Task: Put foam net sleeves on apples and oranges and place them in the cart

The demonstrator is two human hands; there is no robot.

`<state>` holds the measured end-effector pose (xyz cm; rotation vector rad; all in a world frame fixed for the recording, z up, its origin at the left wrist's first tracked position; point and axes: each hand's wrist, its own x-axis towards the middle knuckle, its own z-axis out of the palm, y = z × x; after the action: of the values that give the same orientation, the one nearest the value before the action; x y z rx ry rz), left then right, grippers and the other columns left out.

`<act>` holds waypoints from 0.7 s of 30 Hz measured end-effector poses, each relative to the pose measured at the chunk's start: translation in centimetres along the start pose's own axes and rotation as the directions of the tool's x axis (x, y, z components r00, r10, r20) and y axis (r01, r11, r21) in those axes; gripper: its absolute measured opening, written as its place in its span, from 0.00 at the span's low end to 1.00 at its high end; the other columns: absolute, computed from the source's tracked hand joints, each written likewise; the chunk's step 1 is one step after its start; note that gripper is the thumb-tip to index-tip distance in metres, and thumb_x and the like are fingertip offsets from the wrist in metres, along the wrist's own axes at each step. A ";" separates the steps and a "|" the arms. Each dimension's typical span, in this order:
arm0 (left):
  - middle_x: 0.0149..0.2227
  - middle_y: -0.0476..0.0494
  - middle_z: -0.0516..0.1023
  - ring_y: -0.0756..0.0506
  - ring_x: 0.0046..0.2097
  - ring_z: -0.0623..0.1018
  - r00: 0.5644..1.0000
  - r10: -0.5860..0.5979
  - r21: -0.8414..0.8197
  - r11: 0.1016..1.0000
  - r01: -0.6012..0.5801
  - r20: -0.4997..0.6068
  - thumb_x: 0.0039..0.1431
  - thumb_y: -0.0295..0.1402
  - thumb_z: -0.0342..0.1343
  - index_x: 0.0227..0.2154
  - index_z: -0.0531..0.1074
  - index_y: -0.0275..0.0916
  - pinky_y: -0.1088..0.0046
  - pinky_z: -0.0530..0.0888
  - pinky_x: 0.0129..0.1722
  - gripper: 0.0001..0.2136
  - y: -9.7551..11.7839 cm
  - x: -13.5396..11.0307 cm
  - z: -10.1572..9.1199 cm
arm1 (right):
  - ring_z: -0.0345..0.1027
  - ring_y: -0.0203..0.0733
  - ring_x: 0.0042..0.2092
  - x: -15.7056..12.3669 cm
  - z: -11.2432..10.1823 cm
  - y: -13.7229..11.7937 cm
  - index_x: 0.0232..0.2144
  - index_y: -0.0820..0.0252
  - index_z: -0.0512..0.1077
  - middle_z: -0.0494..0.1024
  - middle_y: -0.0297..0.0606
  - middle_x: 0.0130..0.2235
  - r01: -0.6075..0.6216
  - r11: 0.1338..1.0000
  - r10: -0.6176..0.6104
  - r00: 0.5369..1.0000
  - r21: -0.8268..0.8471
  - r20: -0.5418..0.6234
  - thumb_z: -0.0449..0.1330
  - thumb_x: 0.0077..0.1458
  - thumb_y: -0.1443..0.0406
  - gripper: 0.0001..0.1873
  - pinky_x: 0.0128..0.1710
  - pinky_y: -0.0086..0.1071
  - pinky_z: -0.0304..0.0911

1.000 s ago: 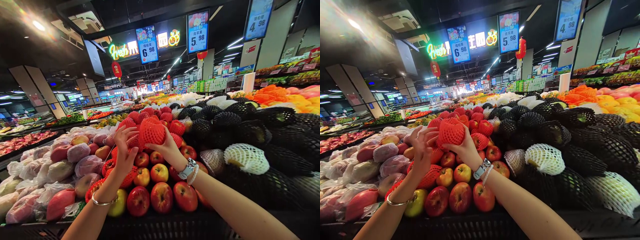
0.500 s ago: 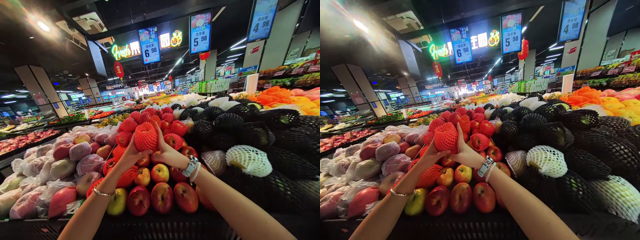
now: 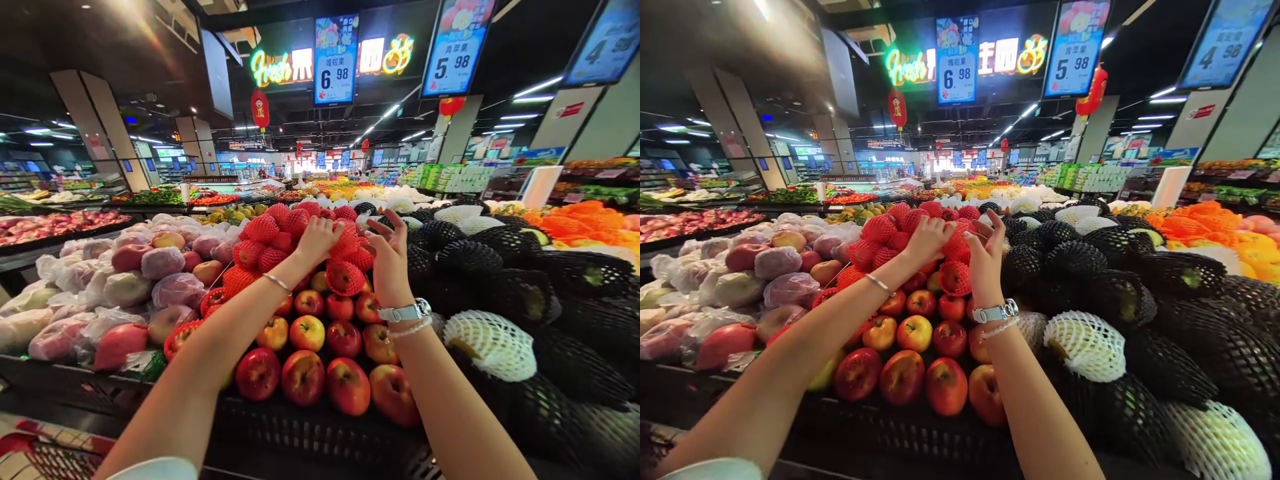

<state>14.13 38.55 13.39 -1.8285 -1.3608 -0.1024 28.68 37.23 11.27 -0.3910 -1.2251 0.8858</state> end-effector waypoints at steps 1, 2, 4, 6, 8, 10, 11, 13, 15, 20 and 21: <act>0.51 0.25 0.71 0.33 0.53 0.70 0.998 0.037 -0.008 0.999 -0.037 0.058 0.53 0.27 0.58 0.58 0.59 0.27 0.52 0.60 0.56 0.29 0.3 0.7 0.6 | 0.66 0.39 0.49 0.0 0.0 0.2 0.51 0.50 0.58 0.68 0.38 0.48 -0.010 1.000 0.010 1.000 -0.009 0.014 0.57 0.46 0.63 0.27 0.50 0.37 0.65; 0.52 0.26 0.71 0.34 0.54 0.70 0.992 0.066 -0.023 0.998 -0.064 0.106 0.55 0.25 0.56 0.58 0.60 0.28 0.53 0.60 0.57 0.27 0.6 1.3 1.3 | 0.66 0.39 0.50 0.0 0.0 0.3 0.50 0.50 0.59 0.69 0.38 0.47 -0.015 1.000 0.016 1.000 -0.013 0.026 0.57 0.46 0.63 0.26 0.51 0.38 0.64; 0.53 0.28 0.71 0.35 0.56 0.69 0.984 0.085 -0.047 0.996 -0.079 0.157 0.58 0.22 0.50 0.59 0.59 0.31 0.54 0.60 0.57 0.25 0.8 1.6 2.6 | 0.66 0.40 0.50 0.0 0.1 0.4 0.48 0.50 0.59 0.70 0.37 0.46 -0.015 1.000 0.016 0.999 -0.020 0.043 0.57 0.47 0.64 0.25 0.50 0.39 0.65; 0.56 0.29 0.68 0.36 0.58 0.67 0.984 0.071 -0.053 0.997 -0.063 0.161 0.60 0.22 0.47 0.61 0.57 0.33 0.55 0.59 0.58 0.25 0.5 1.2 3.6 | 0.67 0.40 0.48 -0.1 0.2 0.2 0.48 0.50 0.59 0.71 0.37 0.46 -0.002 0.999 0.004 0.998 -0.037 0.056 0.57 0.47 0.64 0.24 0.49 0.40 0.66; 0.58 0.29 0.66 0.35 0.60 0.64 0.982 0.089 -0.055 0.995 -0.080 0.168 0.59 0.24 0.51 0.63 0.53 0.33 0.56 0.55 0.61 0.29 0.1 0.2 4.1 | 0.69 0.41 0.47 -0.2 0.4 0.1 0.47 0.51 0.60 0.72 0.38 0.45 0.025 0.998 -0.020 0.997 -0.060 0.075 0.57 0.47 0.64 0.22 0.47 0.40 0.66; 0.61 0.30 0.62 0.34 0.63 0.60 0.972 0.135 -0.065 0.990 -0.125 0.194 0.55 0.28 0.58 0.65 0.47 0.33 0.55 0.49 0.64 0.37 -0.5 -1.3 3.6 | 0.69 0.41 0.48 -0.4 0.5 0.0 0.47 0.53 0.62 0.73 0.39 0.44 0.052 0.995 -0.044 0.994 -0.080 0.101 0.58 0.47 0.63 0.22 0.48 0.41 0.66; 0.63 0.30 0.59 0.34 0.65 0.57 0.967 0.155 -0.075 0.987 -0.143 0.202 0.53 0.31 0.61 0.66 0.44 0.33 0.54 0.45 0.65 0.41 -0.8 -2.2 2.9 | 0.69 0.42 0.48 -0.5 0.5 0.1 0.46 0.54 0.62 0.73 0.40 0.45 0.058 0.994 -0.047 0.992 -0.089 0.115 0.58 0.46 0.63 0.22 0.49 0.42 0.65; 0.66 0.30 0.52 0.34 0.67 0.51 0.968 0.170 -0.104 0.983 -0.153 0.183 0.52 0.37 0.62 0.66 0.42 0.33 0.53 0.41 0.66 0.44 -1.8 -4.6 0.6 | 0.69 0.43 0.48 -0.5 0.5 0.5 0.47 0.56 0.63 0.73 0.41 0.45 0.059 0.992 -0.044 0.991 -0.114 0.130 0.59 0.45 0.62 0.23 0.51 0.44 0.64; 0.68 0.33 0.49 0.36 0.68 0.49 0.982 0.153 -0.136 0.981 -0.137 0.111 0.57 0.42 0.58 0.66 0.44 0.35 0.53 0.41 0.66 0.40 -3.4 -8.2 -2.5 | 0.69 0.43 0.47 -0.5 0.4 0.9 0.47 0.57 0.63 0.73 0.43 0.46 0.053 0.986 -0.032 0.990 -0.156 0.134 0.59 0.45 0.62 0.24 0.51 0.45 0.63; 0.62 0.43 0.64 0.39 0.64 0.60 0.978 -0.180 -0.150 0.975 0.163 -0.104 0.61 0.39 0.51 0.61 0.58 0.47 0.53 0.53 0.64 0.24 -10.7 -25.9 -8.0 | 0.69 0.46 0.47 -0.5 0.5 1.4 0.45 0.55 0.67 0.73 0.45 0.46 0.083 0.969 -0.039 0.981 -0.231 0.188 0.60 0.43 0.61 0.23 0.50 0.48 0.62; 0.57 0.42 0.70 0.38 0.60 0.66 0.928 -0.320 -0.137 0.945 0.297 -0.192 0.61 0.38 0.51 0.57 0.63 0.46 0.52 0.57 0.62 0.21 -12.1 -30.7 -8.0 | 0.69 0.47 0.47 -0.7 0.6 1.4 0.44 0.55 0.68 0.74 0.45 0.47 0.097 0.966 -0.047 0.977 -0.239 0.207 0.60 0.43 0.60 0.22 0.50 0.49 0.63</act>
<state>-5.29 10.91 9.69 -1.6191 -1.5016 -0.5307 27.58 37.46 10.11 -0.4620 -1.5348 0.7226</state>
